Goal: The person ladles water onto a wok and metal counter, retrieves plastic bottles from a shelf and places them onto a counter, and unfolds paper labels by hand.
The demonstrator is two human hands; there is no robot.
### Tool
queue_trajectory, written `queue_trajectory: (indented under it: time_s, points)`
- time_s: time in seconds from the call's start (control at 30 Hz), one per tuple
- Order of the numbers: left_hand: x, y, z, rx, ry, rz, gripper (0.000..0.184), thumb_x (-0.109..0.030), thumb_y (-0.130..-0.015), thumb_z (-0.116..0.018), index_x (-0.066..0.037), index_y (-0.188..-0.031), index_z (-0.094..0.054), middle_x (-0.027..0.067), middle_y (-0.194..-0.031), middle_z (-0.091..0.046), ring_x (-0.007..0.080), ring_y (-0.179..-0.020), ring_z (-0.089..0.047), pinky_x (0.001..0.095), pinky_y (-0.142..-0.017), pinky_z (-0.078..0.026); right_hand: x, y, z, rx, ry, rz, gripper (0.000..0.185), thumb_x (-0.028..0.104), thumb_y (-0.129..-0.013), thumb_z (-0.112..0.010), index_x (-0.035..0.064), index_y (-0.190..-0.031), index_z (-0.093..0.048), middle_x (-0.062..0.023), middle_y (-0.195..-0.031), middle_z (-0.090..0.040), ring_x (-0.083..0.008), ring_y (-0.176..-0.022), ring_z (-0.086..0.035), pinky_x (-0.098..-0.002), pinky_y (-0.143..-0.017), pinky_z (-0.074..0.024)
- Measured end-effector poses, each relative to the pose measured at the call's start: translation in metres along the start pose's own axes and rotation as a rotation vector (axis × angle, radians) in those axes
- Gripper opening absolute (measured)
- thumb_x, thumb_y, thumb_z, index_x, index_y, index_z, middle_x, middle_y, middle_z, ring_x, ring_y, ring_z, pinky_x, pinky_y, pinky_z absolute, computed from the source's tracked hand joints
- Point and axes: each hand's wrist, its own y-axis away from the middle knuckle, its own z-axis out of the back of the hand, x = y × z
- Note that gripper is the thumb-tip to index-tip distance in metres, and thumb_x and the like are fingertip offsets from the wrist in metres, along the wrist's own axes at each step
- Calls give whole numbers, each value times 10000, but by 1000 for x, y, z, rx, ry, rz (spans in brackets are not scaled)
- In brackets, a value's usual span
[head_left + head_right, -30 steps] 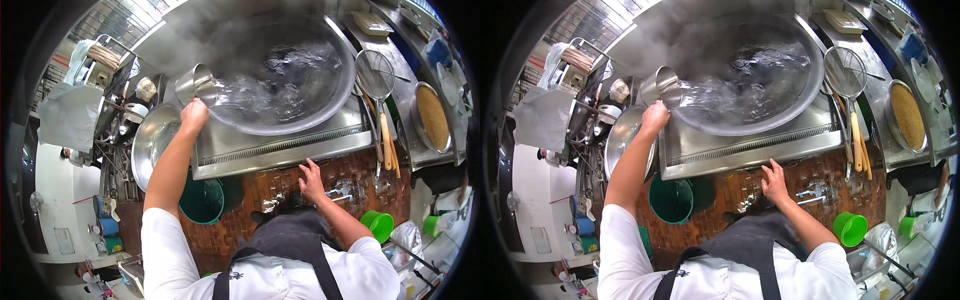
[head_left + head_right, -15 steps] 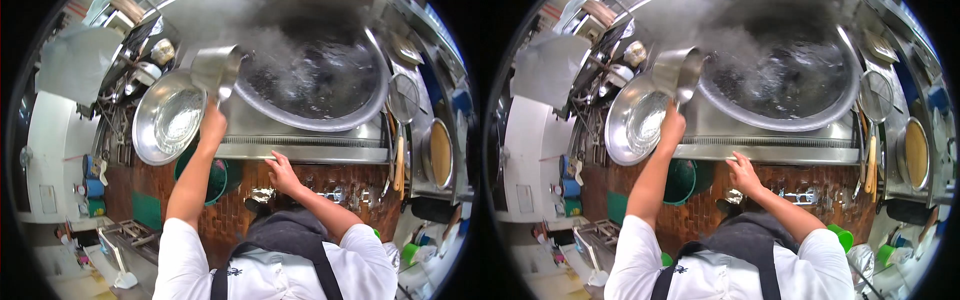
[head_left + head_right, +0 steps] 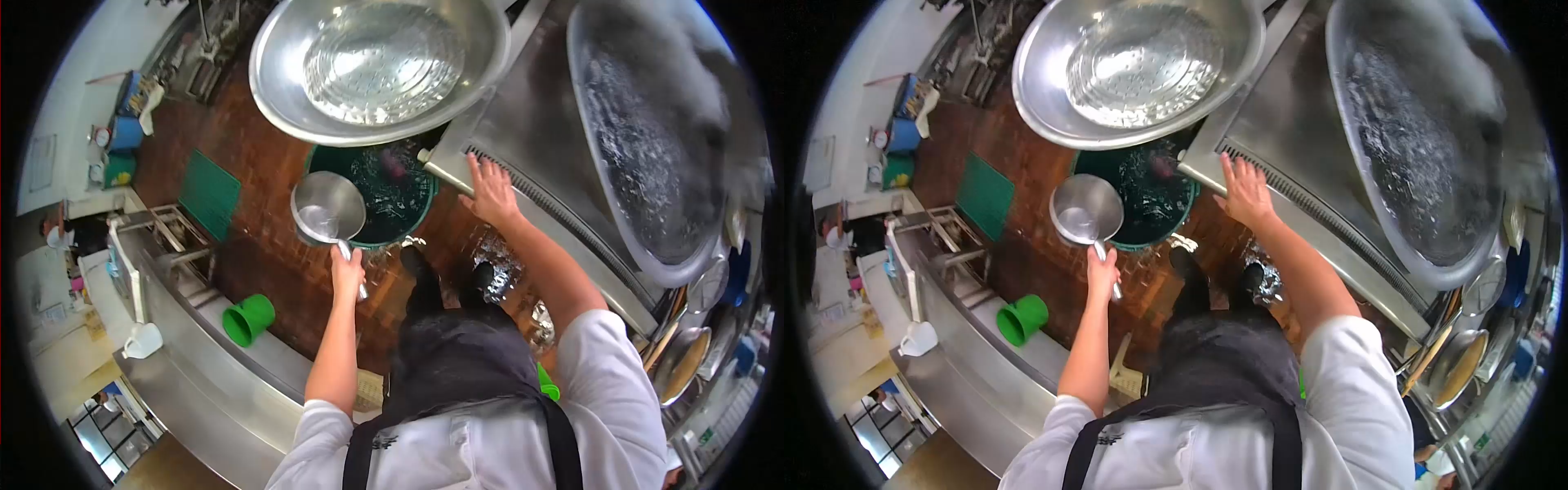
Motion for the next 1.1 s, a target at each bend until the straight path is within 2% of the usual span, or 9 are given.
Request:
queue_trajectory:
  time_s: [0.03,0.07,0.1,0.13,0.23,0.3,0.47,0.87,1.1]
  points:
    - [14,-39,-4,51,-165,85,502,-219,-937,-630,-7,-1331,-402,127,-683,-582,215,-453,-544,373,-406,-440,6,-8,5,37,9,-28,931,440,-840,-707,32,-1537,-245,-255,-1432,-418,-395,-1313,-431,-562,-1083,-342]
    - [43,-86,-9,152,-335,91,540,-263,-930,-639,10,-1338,-412,225,-897,-673,353,-715,-682,451,-627,-535,9,-9,-1,-50,36,-20,951,405,-802,-757,13,-1516,-267,-242,-1380,-460,-395,-1264,-468,-526,-1066,-374]
    - [65,-126,-23,155,-429,52,568,-286,-921,-633,18,-1345,-410,295,-1127,-653,438,-1064,-640,493,-891,-499,11,-11,-6,-45,21,-11,953,396,-787,-767,11,-1510,-280,-240,-1371,-467,-394,-1253,-475,-522,-1065,-377]
    - [45,-144,-40,168,-586,84,585,-287,-905,-638,31,-1344,-415,338,-1236,-594,455,-1206,-555,504,-997,-444,9,-15,-8,-54,13,-10,955,387,-773,-778,9,-1504,-293,-238,-1363,-474,-393,-1243,-483,-517,-1063,-380]
    - [67,-220,-87,347,-807,161,530,-209,-905,-562,48,-1353,-441,332,-1289,-571,425,-1228,-559,479,-987,-488,9,-20,-8,-92,26,4,968,330,-711,-820,13,-1486,-334,-228,-1330,-495,-388,-1196,-508,-499,-1047,-394]
    - [149,-286,-121,587,-1223,-121,530,-202,-921,-529,34,-1391,-463,278,-1352,-560,386,-1266,-556,478,-1009,-490,10,-22,-6,-74,15,-4,984,314,-693,-831,15,-1486,-332,-225,-1322,-498,-386,-1189,-509,-501,-1044,-393]
    - [162,-317,-161,518,-1147,234,497,-207,-959,-490,-108,-1444,-444,226,-1387,-528,371,-1282,-519,519,-1005,-484,5,-25,-12,-46,-4,-23,1013,306,-645,-853,19,-1469,-337,-216,-1323,-498,-404,-1155,-521,-526,-1001,-415]
    - [249,-385,-180,636,-1286,90,526,-129,-860,-569,-76,-1375,-475,171,-1105,-553,295,-945,-520,448,-764,-464,-7,-26,-19,-27,-57,-25,1056,277,-485,-887,37,-1414,-447,-178,-1284,-519,-363,-1096,-554,-488,-943,-447]
    - [238,-405,-168,678,-1201,35,547,-84,-802,-616,-58,-1334,-493,139,-941,-567,250,-748,-520,406,-623,-452,-5,-27,-12,31,-92,-53,1010,311,-558,-869,62,-1436,-436,-171,-1303,-503,-348,-1130,-547,-478,-972,-432]
